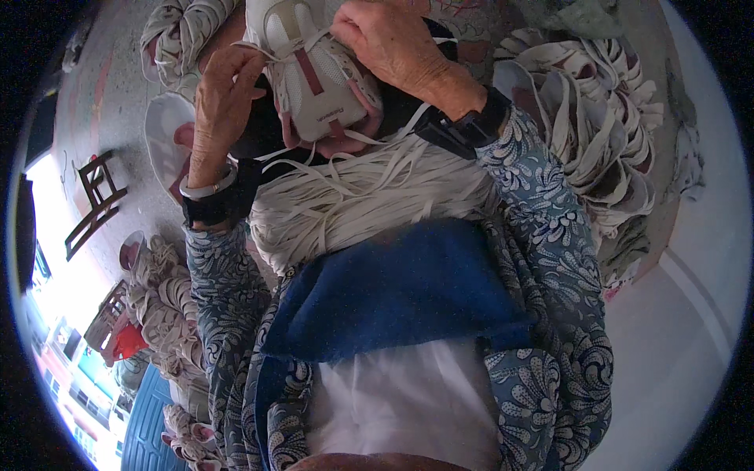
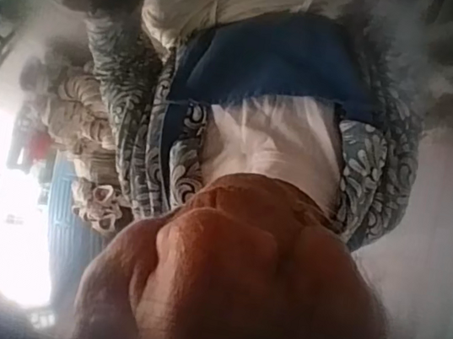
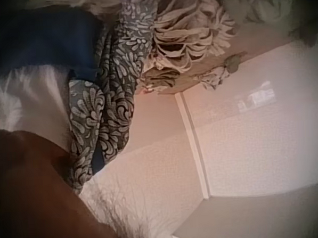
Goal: The person sits on the floor and laces a white sneaker by hand, threading white shoelaces through the eyelets. The person pulls the laces tight and adjusts them repeatedly while surrounded by piles of similar shoes and loose laces.
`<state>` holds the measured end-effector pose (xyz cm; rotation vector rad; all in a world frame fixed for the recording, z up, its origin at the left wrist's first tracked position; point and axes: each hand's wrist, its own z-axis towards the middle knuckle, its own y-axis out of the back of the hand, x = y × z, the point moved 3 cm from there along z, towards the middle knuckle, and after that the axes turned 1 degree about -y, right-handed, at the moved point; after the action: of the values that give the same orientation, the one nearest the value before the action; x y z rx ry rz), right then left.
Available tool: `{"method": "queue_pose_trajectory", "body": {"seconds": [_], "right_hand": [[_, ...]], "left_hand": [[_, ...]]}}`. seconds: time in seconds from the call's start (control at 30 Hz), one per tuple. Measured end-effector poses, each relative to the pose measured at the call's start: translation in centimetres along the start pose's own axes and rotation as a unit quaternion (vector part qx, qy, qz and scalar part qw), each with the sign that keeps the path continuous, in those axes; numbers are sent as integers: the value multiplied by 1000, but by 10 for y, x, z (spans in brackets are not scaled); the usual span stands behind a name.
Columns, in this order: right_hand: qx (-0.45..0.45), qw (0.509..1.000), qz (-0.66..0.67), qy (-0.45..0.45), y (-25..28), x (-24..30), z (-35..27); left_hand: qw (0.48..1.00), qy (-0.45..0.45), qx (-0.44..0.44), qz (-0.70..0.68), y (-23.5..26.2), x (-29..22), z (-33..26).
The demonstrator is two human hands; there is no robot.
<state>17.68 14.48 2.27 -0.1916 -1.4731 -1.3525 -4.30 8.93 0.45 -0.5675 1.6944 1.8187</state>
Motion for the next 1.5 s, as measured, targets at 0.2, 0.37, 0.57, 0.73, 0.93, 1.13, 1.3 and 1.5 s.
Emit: {"method": "queue_pose_trajectory", "body": {"seconds": [0.2, 0.37, 0.57, 0.73, 0.93, 1.13, 1.3, 1.5], "right_hand": [[-12, 1000, 10, 0, -8, -4, 4], [-13, 1000, -17, 20, -8, -5, 6], [-19, 993, -109, 33, -15, -2, 5], [14, 999, -36, 7, -14, -12, 13], [-23, 988, -137, 63, -17, 4, 7], [-27, 991, -103, 82, -13, 0, 7], [8, 996, -90, 24, -19, -4, 12], [-13, 988, -145, 44, -22, -7, 12]], "left_hand": [[965, 153, -11, -211, -3, 3, -6], [980, 115, -16, -159, -1, 3, -6], [994, 71, -39, -79, -3, 3, -4], [996, -52, -59, 38, 1, 0, 1], [999, -36, -30, 11, 1, -3, 5], [995, -77, -18, 57, 4, -3, 6], [990, -88, -95, 54, -1, -14, 3], [987, -6, -145, -63, -17, -7, -3]]}}
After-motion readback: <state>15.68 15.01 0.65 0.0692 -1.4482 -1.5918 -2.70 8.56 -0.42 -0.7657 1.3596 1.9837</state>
